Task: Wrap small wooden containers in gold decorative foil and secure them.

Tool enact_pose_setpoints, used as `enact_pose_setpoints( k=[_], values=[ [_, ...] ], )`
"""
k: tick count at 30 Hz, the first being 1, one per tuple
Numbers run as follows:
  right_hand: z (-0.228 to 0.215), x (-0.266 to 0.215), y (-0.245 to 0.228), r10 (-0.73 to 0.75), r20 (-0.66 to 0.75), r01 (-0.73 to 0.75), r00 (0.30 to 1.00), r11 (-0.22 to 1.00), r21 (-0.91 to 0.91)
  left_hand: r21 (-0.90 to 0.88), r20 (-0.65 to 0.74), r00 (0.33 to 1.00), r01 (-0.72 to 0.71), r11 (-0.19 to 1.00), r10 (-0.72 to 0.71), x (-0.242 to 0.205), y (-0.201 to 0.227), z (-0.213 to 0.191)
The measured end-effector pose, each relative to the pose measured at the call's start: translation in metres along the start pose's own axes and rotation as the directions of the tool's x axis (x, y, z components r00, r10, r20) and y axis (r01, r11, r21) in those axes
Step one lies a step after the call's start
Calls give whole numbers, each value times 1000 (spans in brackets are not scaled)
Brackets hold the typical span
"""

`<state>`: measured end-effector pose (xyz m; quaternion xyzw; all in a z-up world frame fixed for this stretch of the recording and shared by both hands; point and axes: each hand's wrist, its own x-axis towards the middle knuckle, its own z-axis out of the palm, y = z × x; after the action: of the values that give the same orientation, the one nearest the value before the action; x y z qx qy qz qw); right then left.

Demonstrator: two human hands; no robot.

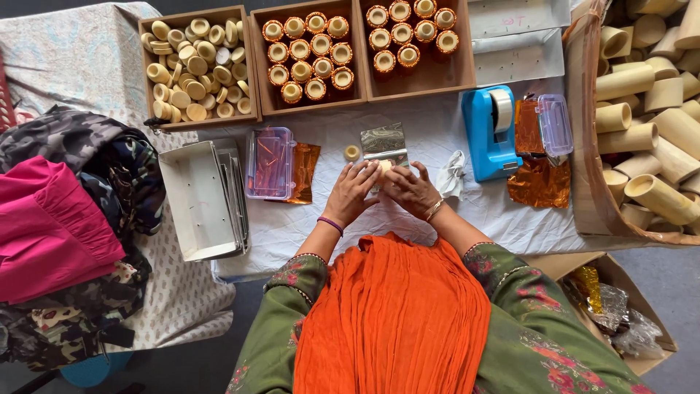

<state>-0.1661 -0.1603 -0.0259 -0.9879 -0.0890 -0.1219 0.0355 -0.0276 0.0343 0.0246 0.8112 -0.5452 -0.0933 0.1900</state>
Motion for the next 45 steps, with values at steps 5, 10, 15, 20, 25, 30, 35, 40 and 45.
enact_pose_setpoints(
  k=[5,10,15,20,25,30,35,40,45],
  values=[
    [-13,8,-10,-38,-48,30,998,987,-157,-4,6,1000,-29,1000,29,1,1,-6],
    [-16,17,-16,9,-59,-17,998,990,-140,-34,-16,999,-42,999,41,3,0,-5],
    [-24,20,-15,91,-20,-91,996,996,7,78,-169,983,-61,995,73,4,-6,16],
    [-46,36,-11,208,-44,-191,977,951,245,-95,-182,983,-55,994,37,12,-3,-1],
    [-43,44,1,190,-11,-185,982,968,168,-139,-164,986,-54,989,31,16,-8,1],
    [-46,56,5,263,108,-282,959,927,247,-107,-148,989,-18,994,2,26,4,-35],
    [-45,65,11,293,175,-330,940,908,257,-200,-166,985,17,980,-51,26,-8,-14],
    [-55,77,18,306,284,-378,909,892,249,-212,-126,985,91,973,-119,34,-12,-9],
    [-40,65,25,270,304,-355,914,895,270,-140,-105,971,197,970,-213,47,-15,-10]
  ],
)
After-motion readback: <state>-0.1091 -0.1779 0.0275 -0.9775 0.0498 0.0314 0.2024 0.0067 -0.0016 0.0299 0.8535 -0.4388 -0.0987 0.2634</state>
